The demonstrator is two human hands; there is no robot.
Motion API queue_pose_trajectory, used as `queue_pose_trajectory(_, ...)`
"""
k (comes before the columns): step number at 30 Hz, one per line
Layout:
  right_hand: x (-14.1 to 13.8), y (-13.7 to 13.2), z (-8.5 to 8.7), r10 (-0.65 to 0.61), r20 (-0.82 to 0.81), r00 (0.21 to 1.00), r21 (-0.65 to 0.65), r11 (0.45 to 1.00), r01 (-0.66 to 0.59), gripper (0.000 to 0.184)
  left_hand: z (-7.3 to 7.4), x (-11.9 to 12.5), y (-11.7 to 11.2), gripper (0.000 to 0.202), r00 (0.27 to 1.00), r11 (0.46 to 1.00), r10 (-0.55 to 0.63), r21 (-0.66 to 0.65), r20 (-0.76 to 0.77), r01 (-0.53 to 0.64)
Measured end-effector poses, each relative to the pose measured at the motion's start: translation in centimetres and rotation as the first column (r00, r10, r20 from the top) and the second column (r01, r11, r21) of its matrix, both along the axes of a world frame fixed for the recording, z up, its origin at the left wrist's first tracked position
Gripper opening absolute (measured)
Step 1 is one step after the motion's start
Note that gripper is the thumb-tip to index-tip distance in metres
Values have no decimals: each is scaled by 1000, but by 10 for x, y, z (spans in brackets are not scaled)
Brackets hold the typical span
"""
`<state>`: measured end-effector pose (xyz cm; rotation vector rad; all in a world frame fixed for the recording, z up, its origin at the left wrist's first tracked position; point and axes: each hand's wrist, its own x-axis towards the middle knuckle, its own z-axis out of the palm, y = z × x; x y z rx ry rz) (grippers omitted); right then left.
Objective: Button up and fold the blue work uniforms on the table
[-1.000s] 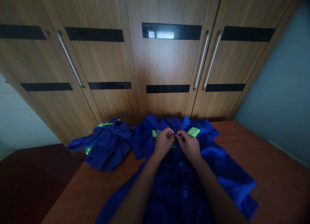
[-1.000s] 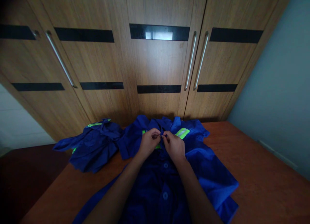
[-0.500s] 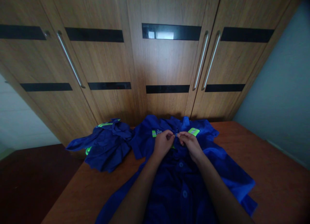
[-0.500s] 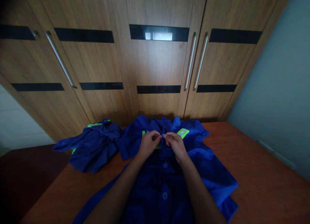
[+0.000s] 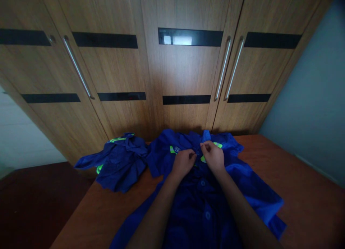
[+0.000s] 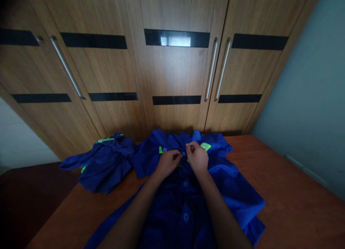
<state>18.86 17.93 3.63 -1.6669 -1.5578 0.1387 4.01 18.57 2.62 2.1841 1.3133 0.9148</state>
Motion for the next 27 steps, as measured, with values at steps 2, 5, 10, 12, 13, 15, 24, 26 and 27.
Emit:
queue_pose_trajectory(2,-8,13,15,39,163,986,-33,999,-34,25,1,1,-2,19,1000,1000,0,-9,-28,0)
queue_pose_trajectory(5,-21,42,31,155,409,899,-243,969,-56,26,0,1,-6,17,998,1000,-4,-30,-58,2)
queue_pose_trajectory(10,-29,80,33,270,461,845,-438,898,-48,20,0,-5,-12,9,997,998,13,-68,-74,-18)
queue_pose_trajectory(12,-25,83,32,259,455,852,-440,897,-38,19,6,-9,-12,8,997,996,33,-80,-64,-38)
queue_pose_trajectory(13,-22,83,32,239,450,861,-423,906,-31,22,11,-11,-11,8,998,995,41,-85,-54,-45)
queue_pose_trajectory(15,-15,79,36,185,433,882,-371,929,-13,29,26,-12,-7,10,999,996,50,-80,-7,-50)
queue_pose_trajectory(24,14,40,65,-21,274,961,-80,996,45,39,70,13,38,29,913,932,359,22,-195,-362)
queue_pose_trajectory(26,19,28,66,-35,216,976,10,999,34,37,62,17,46,41,879,905,408,-17,-248,-425)
queue_pose_trajectory(27,22,22,65,-38,200,979,44,999,30,37,58,17,50,46,863,891,426,-38,-273,-452)
